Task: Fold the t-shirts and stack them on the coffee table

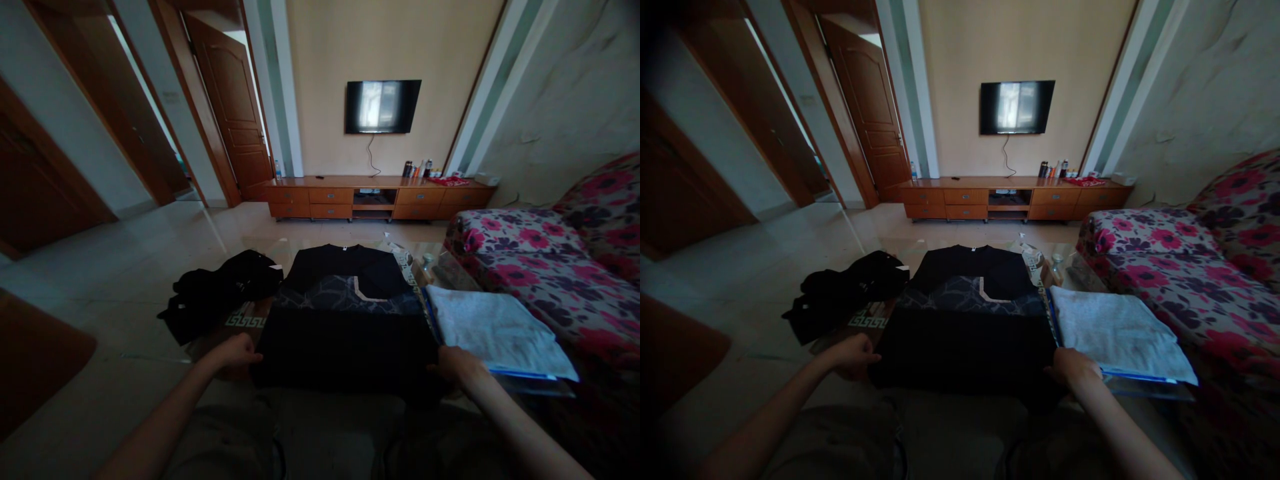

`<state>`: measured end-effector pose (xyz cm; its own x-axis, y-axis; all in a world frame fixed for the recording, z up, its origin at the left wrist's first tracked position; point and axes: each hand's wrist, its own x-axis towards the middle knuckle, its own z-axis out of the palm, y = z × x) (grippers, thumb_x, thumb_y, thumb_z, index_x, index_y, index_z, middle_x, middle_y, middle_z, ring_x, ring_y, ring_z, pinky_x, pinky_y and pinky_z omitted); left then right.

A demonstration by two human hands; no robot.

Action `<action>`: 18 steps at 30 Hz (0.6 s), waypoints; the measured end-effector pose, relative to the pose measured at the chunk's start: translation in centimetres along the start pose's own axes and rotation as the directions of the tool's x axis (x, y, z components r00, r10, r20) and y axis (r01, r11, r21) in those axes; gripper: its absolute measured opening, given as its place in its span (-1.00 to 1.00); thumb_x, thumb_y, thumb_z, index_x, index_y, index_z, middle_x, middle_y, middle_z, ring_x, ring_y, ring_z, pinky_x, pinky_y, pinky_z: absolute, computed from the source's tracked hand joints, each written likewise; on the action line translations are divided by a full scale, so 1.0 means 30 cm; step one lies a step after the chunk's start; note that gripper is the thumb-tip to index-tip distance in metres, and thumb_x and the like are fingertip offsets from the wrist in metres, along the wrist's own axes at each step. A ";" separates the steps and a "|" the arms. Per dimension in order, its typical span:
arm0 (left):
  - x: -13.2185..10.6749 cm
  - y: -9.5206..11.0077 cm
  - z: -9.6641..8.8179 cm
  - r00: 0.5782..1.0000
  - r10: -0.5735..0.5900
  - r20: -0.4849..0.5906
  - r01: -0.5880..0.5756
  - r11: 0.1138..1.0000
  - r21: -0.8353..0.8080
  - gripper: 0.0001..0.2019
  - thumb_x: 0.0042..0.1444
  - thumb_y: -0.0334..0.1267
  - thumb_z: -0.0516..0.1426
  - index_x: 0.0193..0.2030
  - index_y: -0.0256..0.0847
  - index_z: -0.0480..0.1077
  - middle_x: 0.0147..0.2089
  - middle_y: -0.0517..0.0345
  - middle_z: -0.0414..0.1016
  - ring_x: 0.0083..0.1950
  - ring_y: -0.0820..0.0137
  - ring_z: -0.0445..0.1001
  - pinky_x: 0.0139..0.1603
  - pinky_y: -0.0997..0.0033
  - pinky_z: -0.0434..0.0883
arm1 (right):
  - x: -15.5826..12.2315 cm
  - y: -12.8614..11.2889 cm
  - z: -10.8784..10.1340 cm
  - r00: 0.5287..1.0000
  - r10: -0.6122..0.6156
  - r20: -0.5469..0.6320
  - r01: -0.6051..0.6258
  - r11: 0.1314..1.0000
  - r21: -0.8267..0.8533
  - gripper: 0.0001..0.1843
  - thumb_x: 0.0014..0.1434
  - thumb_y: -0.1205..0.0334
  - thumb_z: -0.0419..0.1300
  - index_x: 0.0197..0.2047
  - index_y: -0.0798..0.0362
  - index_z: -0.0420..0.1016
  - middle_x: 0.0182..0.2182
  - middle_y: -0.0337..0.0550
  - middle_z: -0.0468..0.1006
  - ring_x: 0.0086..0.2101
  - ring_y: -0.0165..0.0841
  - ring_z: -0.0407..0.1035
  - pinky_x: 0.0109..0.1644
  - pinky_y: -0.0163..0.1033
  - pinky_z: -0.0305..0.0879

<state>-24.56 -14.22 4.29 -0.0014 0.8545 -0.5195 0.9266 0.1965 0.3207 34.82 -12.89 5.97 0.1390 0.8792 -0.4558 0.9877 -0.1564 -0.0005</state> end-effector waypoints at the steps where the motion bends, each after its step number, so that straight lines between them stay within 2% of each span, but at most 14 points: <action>1: 0.003 -0.010 0.002 1.000 -0.009 0.012 0.009 0.999 -0.031 -0.59 -0.06 0.15 0.21 -0.59 -0.18 0.39 -0.56 0.09 0.49 -0.48 0.30 0.46 -0.53 0.42 0.19 | -0.002 0.002 -0.007 1.000 0.000 0.012 -0.001 1.000 0.014 -0.72 0.09 0.11 0.30 -0.22 0.12 0.66 -0.12 0.23 0.67 -0.11 0.07 0.59 -0.17 0.00 0.50; 4: 0.012 -0.034 0.010 1.000 -0.019 0.009 0.020 0.996 -0.092 -0.59 -0.12 0.16 0.25 -0.57 -0.17 0.38 -0.56 0.12 0.48 -0.51 0.34 0.44 -0.55 0.44 0.20 | -0.015 0.006 -0.035 0.999 -0.008 0.049 0.005 0.999 0.052 -0.86 0.04 0.26 0.29 -0.31 0.11 0.64 -0.29 0.19 0.69 -0.24 -0.01 0.63 -0.25 -0.09 0.49; 7: 0.017 -0.048 0.018 1.000 -0.013 0.022 0.016 0.992 -0.123 -0.58 -0.12 0.17 0.24 -0.54 -0.18 0.37 -0.54 0.11 0.49 -0.51 0.35 0.44 -0.55 0.45 0.21 | -0.033 0.008 -0.063 0.994 -0.012 0.105 0.004 0.997 0.080 -0.90 -0.01 0.34 0.25 -0.41 0.12 0.62 -0.48 0.13 0.64 -0.33 -0.03 0.63 -0.29 -0.13 0.47; 14: 0.050 -0.094 0.049 0.994 -0.040 0.104 0.062 0.973 -0.222 -0.55 -0.12 0.23 0.20 -0.48 -0.17 0.34 -0.57 0.13 0.44 -0.59 0.39 0.37 -0.58 0.45 0.22 | -0.062 0.008 -0.076 0.991 0.012 0.130 -0.032 0.987 0.156 -0.89 -0.08 0.26 0.32 -0.42 0.09 0.60 -0.55 0.07 0.61 -0.39 -0.02 0.62 -0.39 -0.17 0.45; 18: 0.057 -0.107 0.051 0.997 -0.013 0.075 0.029 0.976 -0.214 -0.53 -0.15 0.24 0.23 -0.49 -0.19 0.36 -0.56 0.12 0.43 -0.58 0.39 0.36 -0.58 0.46 0.19 | -0.034 0.025 -0.046 0.970 -0.029 0.243 -0.017 0.982 0.188 -0.88 -0.08 0.26 0.31 -0.56 0.12 0.52 -0.63 0.02 0.56 -0.49 -0.15 0.58 -0.47 -0.27 0.39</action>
<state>-26.96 -14.12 1.17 0.0150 0.8132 -0.5818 0.8240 0.3195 0.4679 35.51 -13.30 7.65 0.0882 0.7476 -0.6583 0.9541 -0.2532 -0.1597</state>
